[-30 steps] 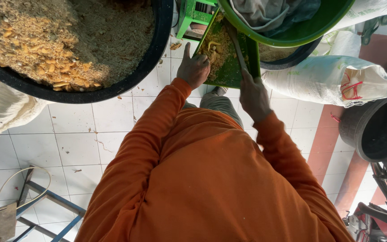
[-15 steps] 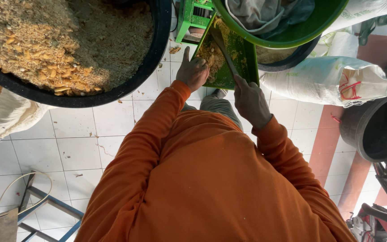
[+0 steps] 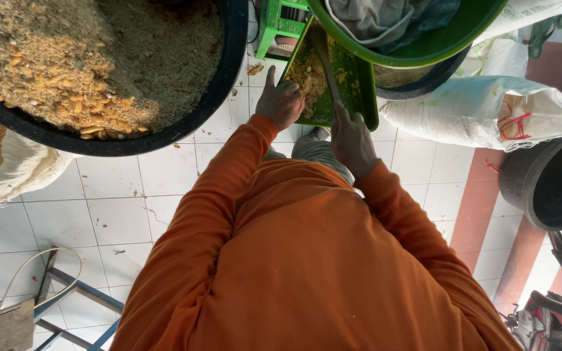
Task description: The person scoops cracked roasted pieces from a large black basin using a small dark bowl, empties them into a green tray, and feeds the material into the hopper of a green grinding machine, pushing it down with a metal scoop while ground powder collects in a basin beside the machine.
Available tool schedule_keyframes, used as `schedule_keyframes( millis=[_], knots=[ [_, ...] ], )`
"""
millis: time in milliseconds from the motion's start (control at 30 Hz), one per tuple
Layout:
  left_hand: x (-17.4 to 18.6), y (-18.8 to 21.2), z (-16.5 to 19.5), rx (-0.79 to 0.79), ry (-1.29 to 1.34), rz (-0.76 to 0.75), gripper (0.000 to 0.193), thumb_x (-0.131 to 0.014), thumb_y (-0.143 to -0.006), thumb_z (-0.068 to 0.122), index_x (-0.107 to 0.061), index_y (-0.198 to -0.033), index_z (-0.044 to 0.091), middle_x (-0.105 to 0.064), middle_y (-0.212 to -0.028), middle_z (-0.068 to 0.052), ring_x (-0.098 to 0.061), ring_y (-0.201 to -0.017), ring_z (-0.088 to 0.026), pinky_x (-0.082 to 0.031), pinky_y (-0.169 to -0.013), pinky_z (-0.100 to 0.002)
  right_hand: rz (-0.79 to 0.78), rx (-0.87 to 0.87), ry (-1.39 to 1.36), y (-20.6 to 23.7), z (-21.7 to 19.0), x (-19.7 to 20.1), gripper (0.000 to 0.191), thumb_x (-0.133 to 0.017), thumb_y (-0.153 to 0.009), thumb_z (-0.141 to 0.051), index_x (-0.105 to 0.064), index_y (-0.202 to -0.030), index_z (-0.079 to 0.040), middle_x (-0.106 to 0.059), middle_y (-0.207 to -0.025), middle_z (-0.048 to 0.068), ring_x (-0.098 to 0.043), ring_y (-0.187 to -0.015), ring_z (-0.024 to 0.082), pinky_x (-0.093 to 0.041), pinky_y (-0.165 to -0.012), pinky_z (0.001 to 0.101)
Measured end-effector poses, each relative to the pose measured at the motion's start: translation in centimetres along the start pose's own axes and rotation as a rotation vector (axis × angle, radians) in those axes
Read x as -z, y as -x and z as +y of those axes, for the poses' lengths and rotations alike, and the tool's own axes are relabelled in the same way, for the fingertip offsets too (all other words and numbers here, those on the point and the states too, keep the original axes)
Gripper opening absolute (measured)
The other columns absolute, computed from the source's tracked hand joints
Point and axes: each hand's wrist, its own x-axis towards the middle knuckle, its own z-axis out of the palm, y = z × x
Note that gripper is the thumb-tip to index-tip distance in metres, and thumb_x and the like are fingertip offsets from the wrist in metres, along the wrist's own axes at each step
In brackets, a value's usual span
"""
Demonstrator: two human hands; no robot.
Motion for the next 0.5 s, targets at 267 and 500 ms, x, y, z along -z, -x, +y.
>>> schedule_keyframes(
  millis=[267,500],
  knots=[
    [-0.3,0.0,-0.1,-0.021,-0.049,0.031,0.033,-0.058,-0.103,0.03,-0.074,-0.08,0.012,-0.071,-0.087,-0.004,-0.068,-0.095,-0.021,-0.021,-0.118,-0.068,0.01,-0.031,0.08,-0.6,0.8,1.2,0.046,-0.054,-0.11,-0.017,-0.046,-0.154,-0.006,-0.057,-0.086,0.025,-0.059,-0.056,0.031,-0.051,-0.048,0.0426],
    [-0.6,0.0,-0.1,-0.015,0.015,0.028,0.032,-0.057,-0.102,0.031,-0.074,-0.081,0.013,-0.07,-0.089,-0.003,-0.068,-0.097,-0.021,-0.019,-0.118,-0.067,-0.006,-0.068,0.126,3.7,1.8,3.7,0.046,-0.055,-0.109,-0.017,-0.048,-0.153,-0.006,-0.059,-0.089,0.029,-0.062,-0.059,0.03,-0.052,-0.048,0.0401]
  ],
)
